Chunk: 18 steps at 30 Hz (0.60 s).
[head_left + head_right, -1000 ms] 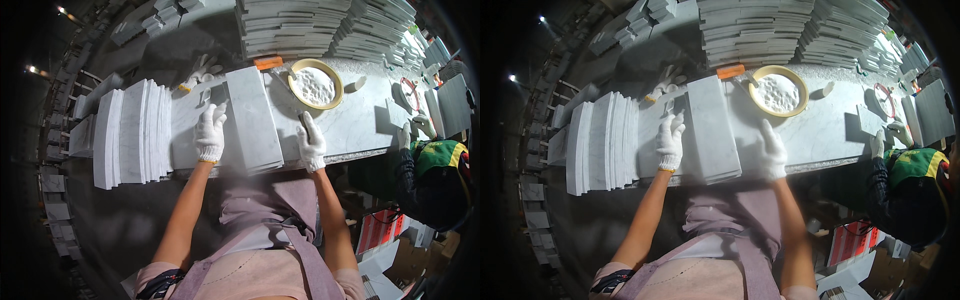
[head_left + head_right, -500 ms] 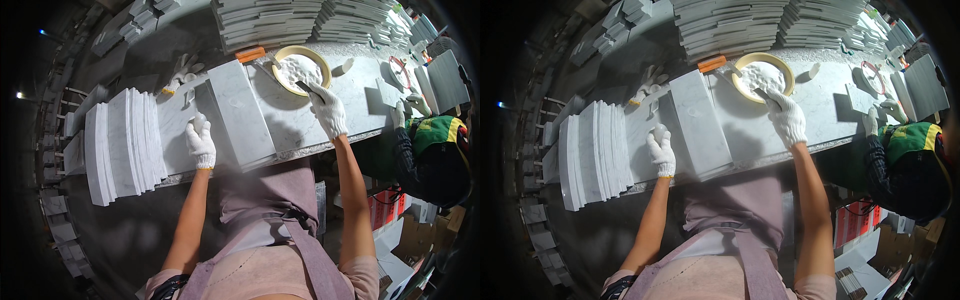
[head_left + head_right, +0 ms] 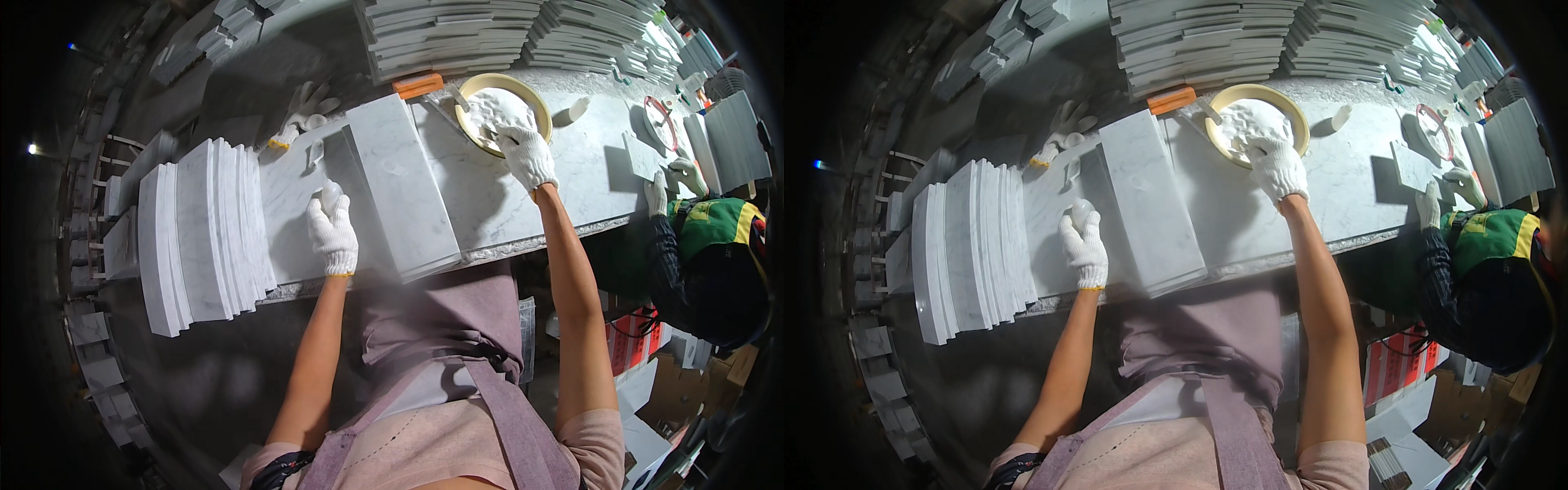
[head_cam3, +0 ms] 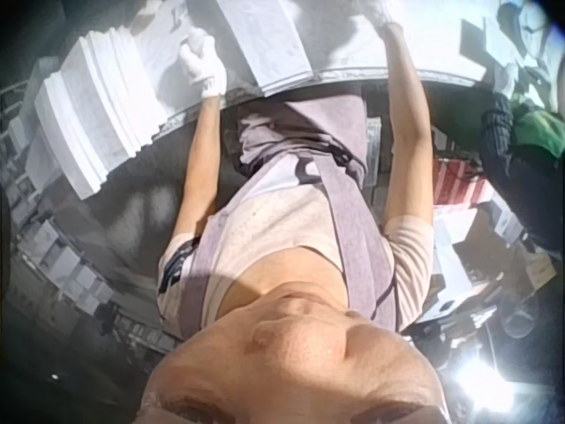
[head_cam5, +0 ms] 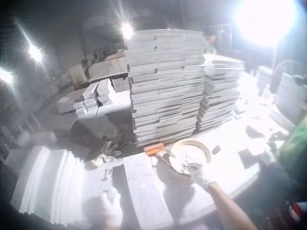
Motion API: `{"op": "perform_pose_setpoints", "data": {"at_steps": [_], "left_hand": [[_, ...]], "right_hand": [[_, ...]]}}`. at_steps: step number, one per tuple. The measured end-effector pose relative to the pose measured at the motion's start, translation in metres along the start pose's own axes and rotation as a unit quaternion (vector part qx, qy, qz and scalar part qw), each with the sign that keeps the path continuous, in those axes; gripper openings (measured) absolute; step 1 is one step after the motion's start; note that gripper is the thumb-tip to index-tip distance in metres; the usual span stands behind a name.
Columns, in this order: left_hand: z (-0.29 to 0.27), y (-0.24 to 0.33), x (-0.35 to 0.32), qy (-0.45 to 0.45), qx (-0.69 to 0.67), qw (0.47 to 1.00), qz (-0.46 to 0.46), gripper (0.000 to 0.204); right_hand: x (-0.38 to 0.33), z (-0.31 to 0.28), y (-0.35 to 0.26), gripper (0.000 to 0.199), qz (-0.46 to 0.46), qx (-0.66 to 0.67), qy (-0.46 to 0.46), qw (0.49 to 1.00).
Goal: The person repeatedly scrapes the edges of white rectangular tiles with a small metal scraper, then wipes the edges with gloved fingers. They handle each tile one at a time from a stack on the table and place it back after finishing.
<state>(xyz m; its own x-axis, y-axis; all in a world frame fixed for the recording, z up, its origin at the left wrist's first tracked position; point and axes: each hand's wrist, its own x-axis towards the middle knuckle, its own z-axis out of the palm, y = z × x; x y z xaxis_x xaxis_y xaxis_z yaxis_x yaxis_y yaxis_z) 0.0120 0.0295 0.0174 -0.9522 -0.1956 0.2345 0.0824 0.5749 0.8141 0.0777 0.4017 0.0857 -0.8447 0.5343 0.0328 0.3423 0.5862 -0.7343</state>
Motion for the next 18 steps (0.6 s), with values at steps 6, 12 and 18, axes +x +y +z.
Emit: {"op": "perform_pose_setpoints", "data": {"at_steps": [6,12,18], "left_hand": [[0.0,0.003,0.0,-0.003,-0.006,1.0,-0.014,0.051],[0.001,-0.001,0.001,0.001,-0.002,1.0,-0.005,0.052],[0.0,0.002,0.0,0.007,-0.01,1.0,0.017,0.047]], "right_hand": [[-0.005,-0.01,-0.004,0.03,0.141,0.147,-0.052,0.978],[-0.015,-0.017,-0.01,0.033,0.143,0.192,-0.039,0.97],[-0.061,-0.024,-0.032,0.04,0.147,0.26,-0.063,0.952]]}}
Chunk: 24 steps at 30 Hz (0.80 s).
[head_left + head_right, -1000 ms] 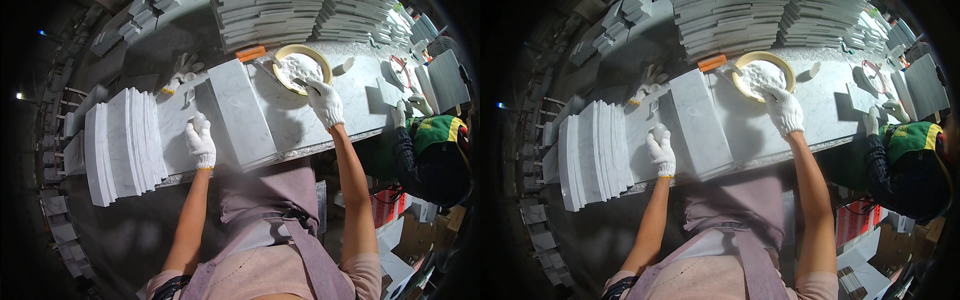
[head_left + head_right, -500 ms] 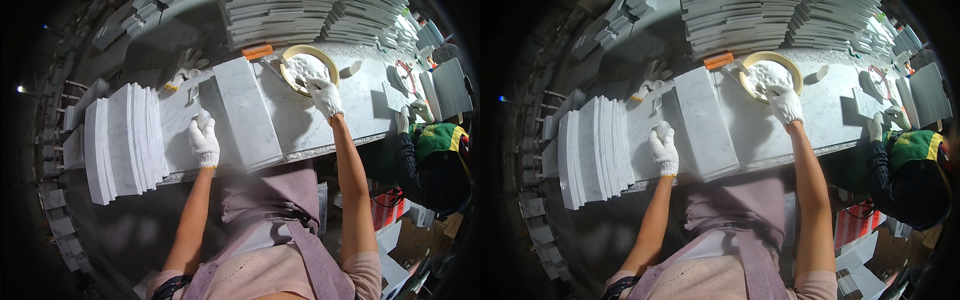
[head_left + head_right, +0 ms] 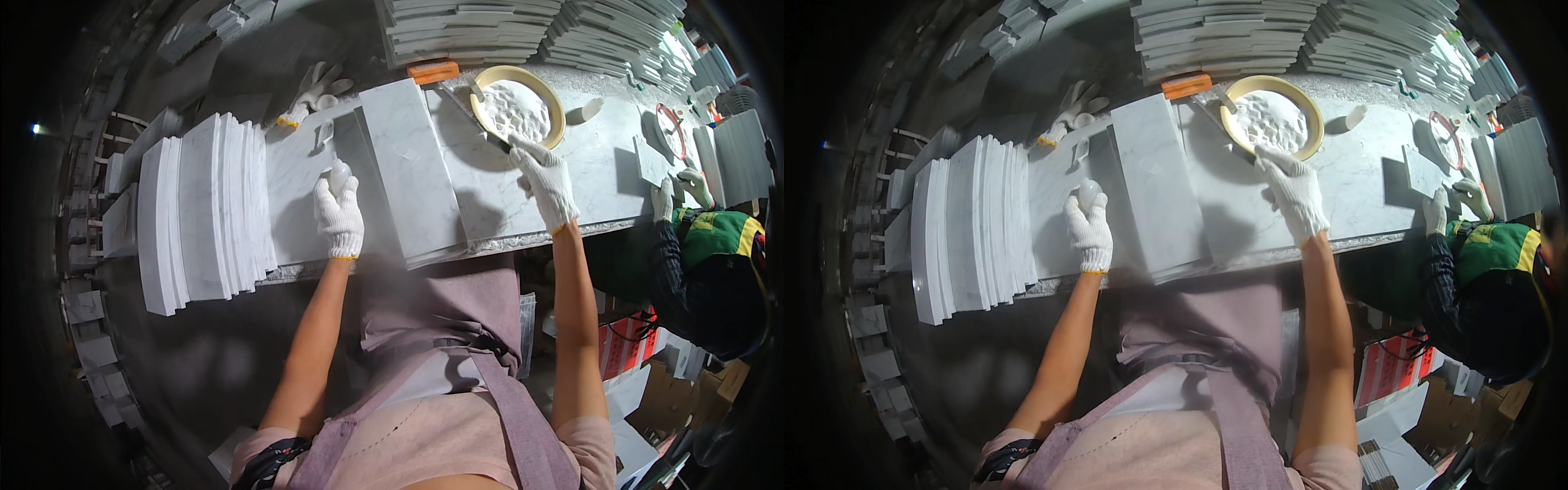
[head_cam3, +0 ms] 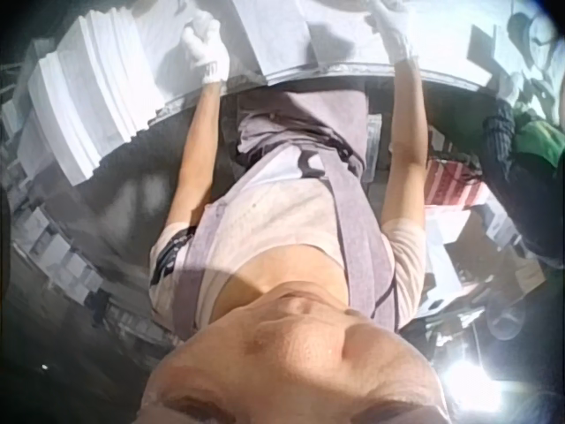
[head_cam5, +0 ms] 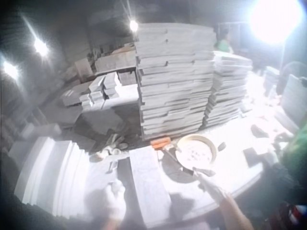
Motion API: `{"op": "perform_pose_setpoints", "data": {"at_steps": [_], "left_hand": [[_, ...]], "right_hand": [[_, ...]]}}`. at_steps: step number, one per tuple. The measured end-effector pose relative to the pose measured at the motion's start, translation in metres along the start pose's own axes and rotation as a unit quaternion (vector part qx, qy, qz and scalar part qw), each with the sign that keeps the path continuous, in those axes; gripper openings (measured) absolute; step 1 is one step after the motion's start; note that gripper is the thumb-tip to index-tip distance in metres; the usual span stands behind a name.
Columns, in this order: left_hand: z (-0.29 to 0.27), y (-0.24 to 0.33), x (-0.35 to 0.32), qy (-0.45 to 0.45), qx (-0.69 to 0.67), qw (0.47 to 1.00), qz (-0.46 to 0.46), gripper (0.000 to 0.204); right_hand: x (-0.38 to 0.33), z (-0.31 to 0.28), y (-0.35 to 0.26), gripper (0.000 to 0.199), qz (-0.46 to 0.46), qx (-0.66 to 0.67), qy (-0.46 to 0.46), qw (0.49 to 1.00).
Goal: The person repeatedly scrapes the edges of white rectangular tiles with a small metal scraper, then wipes the edges with gloved fingers. They handle each tile one at a time from a stack on the table and place it back after finishing.
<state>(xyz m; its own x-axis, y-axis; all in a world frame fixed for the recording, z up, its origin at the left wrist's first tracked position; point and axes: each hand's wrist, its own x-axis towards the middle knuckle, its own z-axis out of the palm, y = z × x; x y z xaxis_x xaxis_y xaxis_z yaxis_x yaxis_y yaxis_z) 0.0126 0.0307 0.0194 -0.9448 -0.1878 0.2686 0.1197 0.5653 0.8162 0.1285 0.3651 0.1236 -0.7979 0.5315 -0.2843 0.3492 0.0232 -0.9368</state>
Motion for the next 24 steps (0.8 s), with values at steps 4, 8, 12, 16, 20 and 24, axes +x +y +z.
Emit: {"op": "perform_pose_setpoints", "data": {"at_steps": [4,8,12,16,20,24], "left_hand": [[-0.002,0.007,-0.001,-0.005,-0.022,1.0,0.01,0.042],[-0.005,0.011,0.0,-0.024,-0.007,1.0,-0.006,0.049],[-0.007,0.009,0.001,-0.036,-0.002,0.999,-0.006,0.053],[-0.005,0.004,0.001,-0.03,-0.011,0.999,-0.009,0.052],[-0.001,-0.002,0.0,-0.015,-0.008,1.0,0.006,0.05],[0.002,-0.008,0.001,-0.002,-0.009,1.0,0.012,0.05]], "right_hand": [[-0.04,0.023,0.001,0.045,0.032,0.035,-0.069,0.997],[-0.059,0.052,0.006,0.041,0.081,0.077,-0.077,0.991],[-0.066,0.071,0.011,0.035,0.025,-0.011,-0.048,0.998],[-0.066,0.077,0.017,0.03,-0.286,-0.282,0.013,0.916],[-0.07,0.077,0.024,0.032,-0.3,-0.326,-0.003,0.896],[-0.074,0.076,0.031,0.042,-0.131,0.018,0.03,0.991]]}}
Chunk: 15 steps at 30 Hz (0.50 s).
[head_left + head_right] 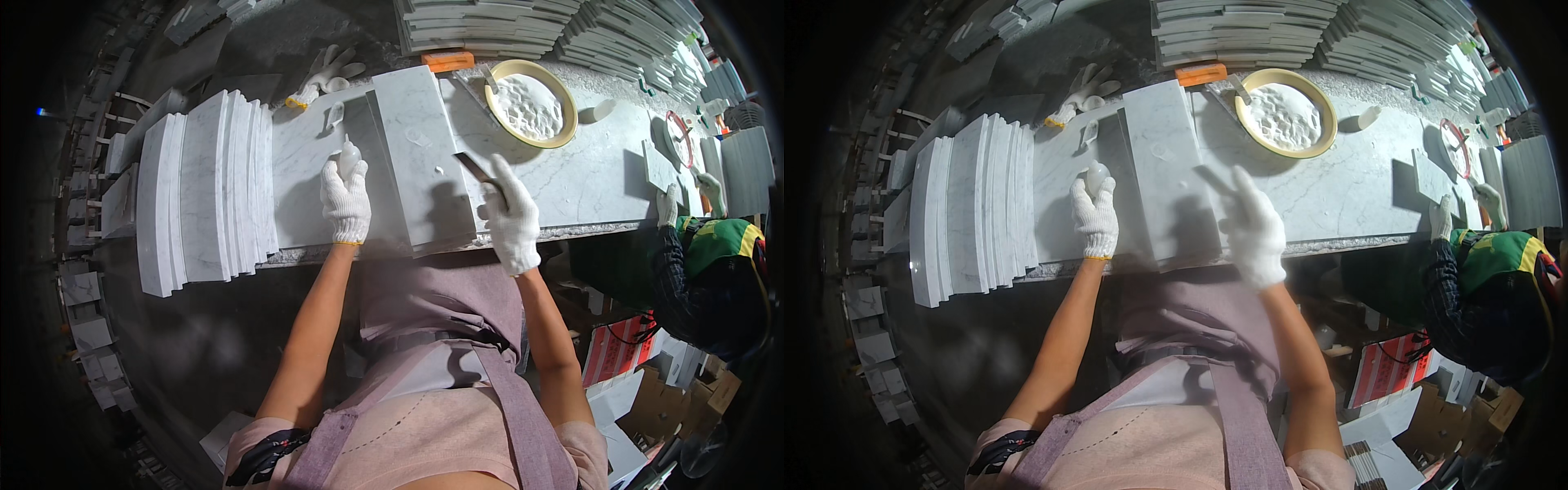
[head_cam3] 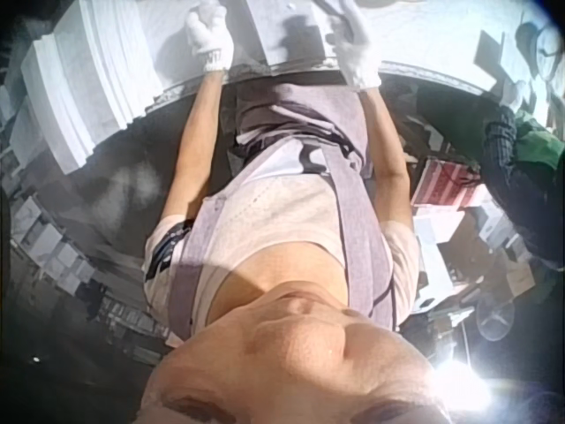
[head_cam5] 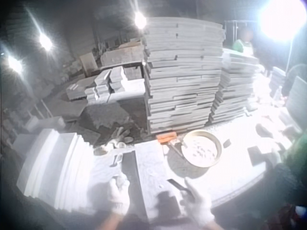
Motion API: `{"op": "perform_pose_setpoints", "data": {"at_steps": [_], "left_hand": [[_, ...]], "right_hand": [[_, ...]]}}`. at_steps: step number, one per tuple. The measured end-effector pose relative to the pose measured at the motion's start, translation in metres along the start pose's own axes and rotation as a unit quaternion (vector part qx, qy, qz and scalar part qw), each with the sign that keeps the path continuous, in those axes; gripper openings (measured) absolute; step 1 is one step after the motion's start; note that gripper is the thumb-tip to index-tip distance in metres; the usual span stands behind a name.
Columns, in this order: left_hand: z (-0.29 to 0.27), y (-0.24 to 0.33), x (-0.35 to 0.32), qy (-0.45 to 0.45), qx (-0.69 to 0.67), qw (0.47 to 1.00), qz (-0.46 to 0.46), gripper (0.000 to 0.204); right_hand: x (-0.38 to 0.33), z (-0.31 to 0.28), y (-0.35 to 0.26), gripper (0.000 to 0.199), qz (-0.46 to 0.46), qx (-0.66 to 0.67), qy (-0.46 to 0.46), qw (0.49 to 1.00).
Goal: The person repeatedly scrapes the edges of white rectangular tiles with a small metal scraper, then wipes the edges with gloved fingers. They handle each tile one at a time from a stack on the table and place it back after finishing.
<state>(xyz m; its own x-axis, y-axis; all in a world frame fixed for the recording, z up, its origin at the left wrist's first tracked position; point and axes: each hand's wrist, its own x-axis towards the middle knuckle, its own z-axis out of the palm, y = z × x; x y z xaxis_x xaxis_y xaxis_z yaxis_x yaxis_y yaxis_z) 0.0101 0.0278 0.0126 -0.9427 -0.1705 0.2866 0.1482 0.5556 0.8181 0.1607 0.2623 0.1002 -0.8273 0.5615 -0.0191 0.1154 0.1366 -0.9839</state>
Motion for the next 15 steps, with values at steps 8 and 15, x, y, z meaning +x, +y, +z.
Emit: {"op": "perform_pose_setpoints", "data": {"at_steps": [8,15], "left_hand": [[-0.003,0.002,-0.001,-0.011,0.005,1.0,-0.013,0.052],[-0.006,0.011,-0.001,-0.021,-0.003,1.0,-0.011,0.057]], "right_hand": [[-0.006,-0.036,0.016,0.027,0.24,0.317,-0.123,0.909],[-0.006,-0.037,-0.006,0.043,0.209,0.189,-0.155,0.947]]}}
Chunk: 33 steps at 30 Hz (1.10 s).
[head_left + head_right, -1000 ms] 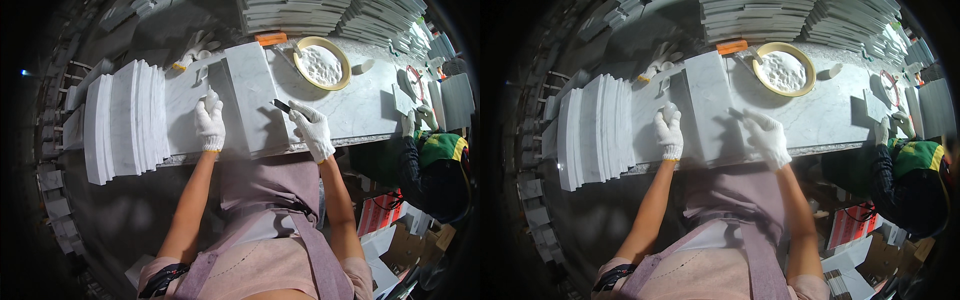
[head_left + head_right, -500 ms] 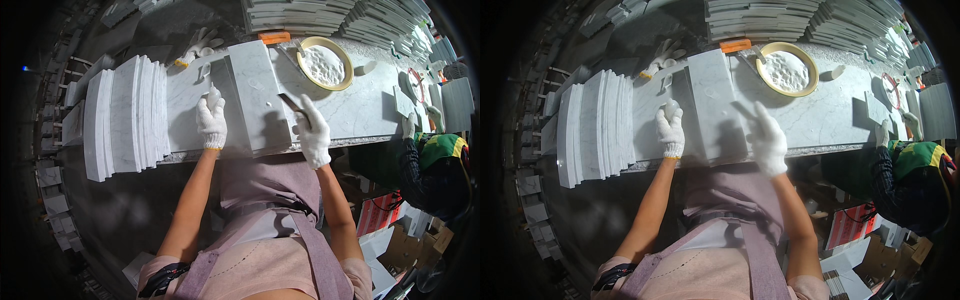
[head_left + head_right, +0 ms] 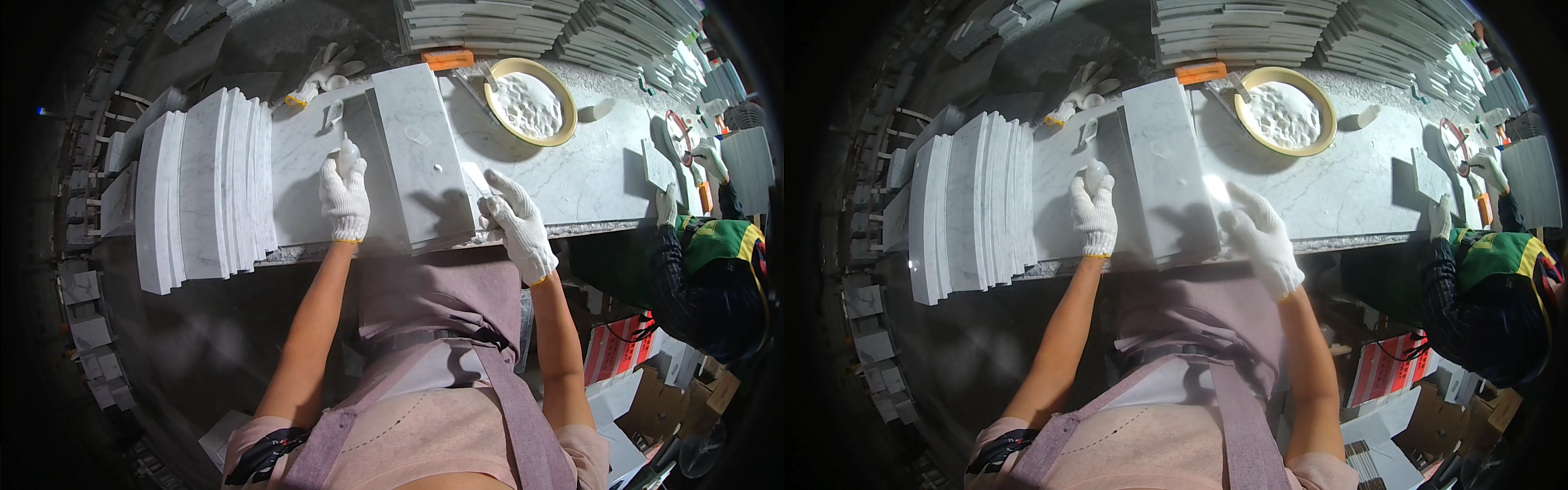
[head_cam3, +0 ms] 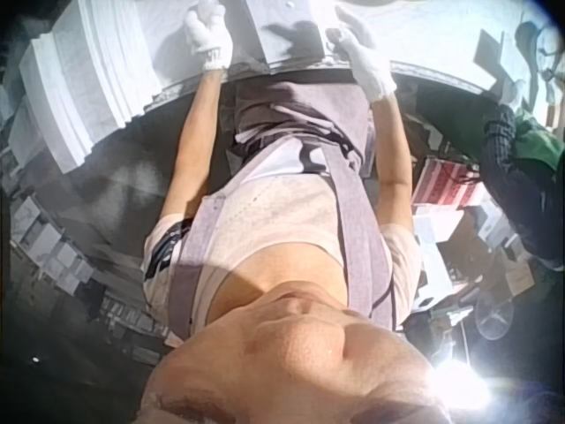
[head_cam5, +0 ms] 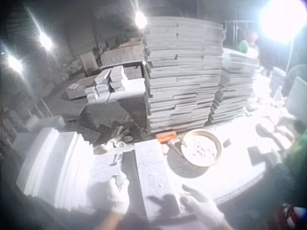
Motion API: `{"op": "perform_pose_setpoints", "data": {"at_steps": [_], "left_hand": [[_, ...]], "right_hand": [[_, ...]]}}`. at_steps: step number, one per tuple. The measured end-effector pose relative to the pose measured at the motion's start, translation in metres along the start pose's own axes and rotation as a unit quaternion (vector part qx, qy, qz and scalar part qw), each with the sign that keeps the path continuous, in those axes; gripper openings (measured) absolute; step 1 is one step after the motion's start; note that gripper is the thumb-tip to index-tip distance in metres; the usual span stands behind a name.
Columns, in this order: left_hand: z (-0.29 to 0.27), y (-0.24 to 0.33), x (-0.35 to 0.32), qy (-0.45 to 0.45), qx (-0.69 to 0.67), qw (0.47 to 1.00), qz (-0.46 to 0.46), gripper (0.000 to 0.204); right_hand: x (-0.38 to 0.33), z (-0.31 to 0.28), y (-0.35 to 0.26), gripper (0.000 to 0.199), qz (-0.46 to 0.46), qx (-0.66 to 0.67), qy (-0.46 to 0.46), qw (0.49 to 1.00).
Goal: The person repeatedly scrapes the edges of white rectangular tiles with a small metal scraper, then wipes the edges with gloved fingers. They handle each tile one at a time from a stack on the table and place it back after finishing.
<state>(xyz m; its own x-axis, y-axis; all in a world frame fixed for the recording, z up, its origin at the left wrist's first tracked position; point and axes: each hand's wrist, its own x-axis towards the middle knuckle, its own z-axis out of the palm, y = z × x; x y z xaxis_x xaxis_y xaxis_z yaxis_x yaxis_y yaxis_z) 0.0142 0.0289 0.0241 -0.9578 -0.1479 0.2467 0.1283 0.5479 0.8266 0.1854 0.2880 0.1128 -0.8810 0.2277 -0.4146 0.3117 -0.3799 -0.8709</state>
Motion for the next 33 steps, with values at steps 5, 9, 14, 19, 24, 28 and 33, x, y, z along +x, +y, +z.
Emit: {"op": "perform_pose_setpoints", "data": {"at_steps": [5,9,14,19,24,28,33], "left_hand": [[-0.002,0.004,-0.001,-0.017,0.003,0.999,-0.027,0.059],[0.001,0.004,0.0,0.024,0.0,1.0,0.006,0.047],[0.003,0.0,-0.001,0.027,0.0,0.999,0.03,0.049],[0.003,-0.003,-0.001,0.021,0.001,1.0,0.022,0.049],[0.003,-0.004,0.001,0.022,0.004,0.999,0.043,0.047],[0.003,-0.005,0.0,0.008,-0.022,1.0,0.017,0.051],[0.004,-0.005,0.0,0.027,0.002,0.999,0.031,0.048]], "right_hand": [[0.004,0.017,-0.009,0.052,-0.009,-0.168,0.002,0.986],[0.009,0.025,-0.013,0.048,-0.308,-0.466,0.008,0.829],[0.01,0.02,-0.022,0.041,-0.221,-0.512,-0.009,0.83],[0.021,0.022,-0.015,0.038,-0.231,-0.575,0.009,0.785],[0.029,0.029,-0.012,0.035,-0.243,-0.588,0.014,0.771],[0.036,0.034,-0.015,0.035,-0.232,-0.584,0.011,0.778],[0.036,0.037,-0.016,0.033,-0.117,-0.57,0.008,0.814]]}}
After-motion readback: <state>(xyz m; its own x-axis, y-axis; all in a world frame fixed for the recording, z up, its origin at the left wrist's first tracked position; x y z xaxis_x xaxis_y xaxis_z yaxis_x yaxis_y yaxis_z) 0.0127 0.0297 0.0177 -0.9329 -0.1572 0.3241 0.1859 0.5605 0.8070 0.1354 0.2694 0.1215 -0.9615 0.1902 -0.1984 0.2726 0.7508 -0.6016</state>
